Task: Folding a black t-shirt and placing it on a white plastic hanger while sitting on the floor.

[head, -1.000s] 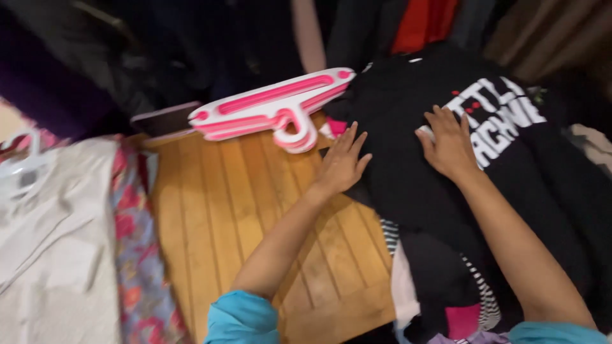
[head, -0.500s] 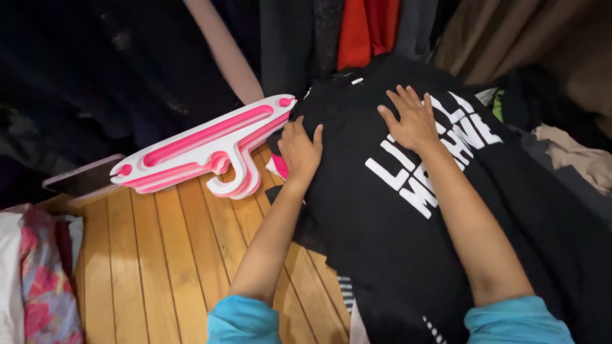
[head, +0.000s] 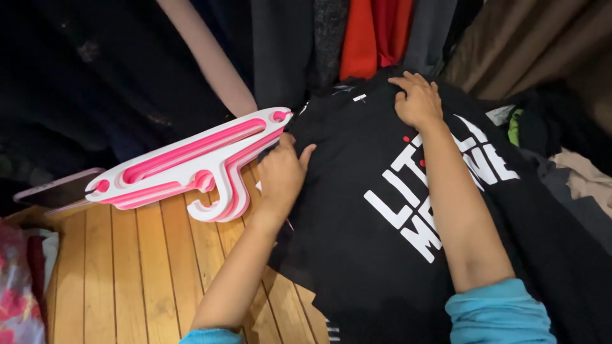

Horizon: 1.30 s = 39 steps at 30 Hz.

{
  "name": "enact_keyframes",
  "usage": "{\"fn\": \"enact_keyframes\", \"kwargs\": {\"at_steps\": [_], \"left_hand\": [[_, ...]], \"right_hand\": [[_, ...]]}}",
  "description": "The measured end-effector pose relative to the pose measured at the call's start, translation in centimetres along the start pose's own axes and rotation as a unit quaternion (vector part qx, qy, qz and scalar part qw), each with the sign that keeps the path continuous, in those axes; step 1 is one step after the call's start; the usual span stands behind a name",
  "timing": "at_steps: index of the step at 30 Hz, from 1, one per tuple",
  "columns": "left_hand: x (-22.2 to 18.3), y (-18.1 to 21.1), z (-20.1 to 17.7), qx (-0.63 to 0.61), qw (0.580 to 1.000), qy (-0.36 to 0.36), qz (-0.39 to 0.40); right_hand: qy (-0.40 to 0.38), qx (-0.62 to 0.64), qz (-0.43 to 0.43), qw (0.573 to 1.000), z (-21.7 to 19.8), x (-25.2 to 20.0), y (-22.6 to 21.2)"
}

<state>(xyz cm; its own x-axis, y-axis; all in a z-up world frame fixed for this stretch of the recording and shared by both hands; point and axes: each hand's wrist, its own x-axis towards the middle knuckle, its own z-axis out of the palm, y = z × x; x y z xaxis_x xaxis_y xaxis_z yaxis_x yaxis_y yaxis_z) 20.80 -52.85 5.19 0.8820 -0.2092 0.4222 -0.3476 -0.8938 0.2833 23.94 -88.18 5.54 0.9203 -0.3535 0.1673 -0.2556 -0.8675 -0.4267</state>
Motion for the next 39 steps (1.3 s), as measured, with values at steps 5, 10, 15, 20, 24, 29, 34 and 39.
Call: {"fn": "enact_keyframes", "kwargs": {"at_steps": [5, 10, 15, 20, 24, 29, 34, 39], "left_hand": [[1.0, 2.7, -3.3, -0.275, 0.950, -0.115, 0.090], [-1.6, 7.1, -2.8, -0.519, 0.844, -0.064, 0.119], [-4.8, 8.1, -1.4, -0.637, 0.754, -0.161, -0.020], [-6.0, 6.8, -7.3, -0.433, 0.854, -0.288, -0.032], [-7.3, 5.2, -5.7, -0.340, 0.900, -0.269, 0.048], [-9.9, 2.7, -2.5, -0.393, 0.899, -0.164, 0.099], [-12.6, 2.4, -1.4, -0.481, 0.860, -0.014, 0.171], [-14.2, 2.5, -5.8, -0.595, 0.800, -0.069, 0.007]], "right_hand": [[0.036, 0.025, -0.077, 0.996, -0.6, -1.1, -0.2], [0.068, 0.054, -0.115, 0.990, -0.7, -1.1, 0.1], [0.135, 0.109, -0.189, 0.967, -0.9, -1.3, 0.3], [0.309, 0.180, -0.224, 0.906, -1.3, -2.8, 0.1], [0.373, 0.056, -0.248, 0.892, -0.7, -3.1, 0.5], [0.350, 0.004, -0.259, 0.900, -0.1, -6.0, 0.1], [0.333, 0.015, -0.224, 0.916, -0.8, -11.3, -0.3], [0.394, 0.046, -0.273, 0.876, -4.4, -19.0, -7.2]]}}
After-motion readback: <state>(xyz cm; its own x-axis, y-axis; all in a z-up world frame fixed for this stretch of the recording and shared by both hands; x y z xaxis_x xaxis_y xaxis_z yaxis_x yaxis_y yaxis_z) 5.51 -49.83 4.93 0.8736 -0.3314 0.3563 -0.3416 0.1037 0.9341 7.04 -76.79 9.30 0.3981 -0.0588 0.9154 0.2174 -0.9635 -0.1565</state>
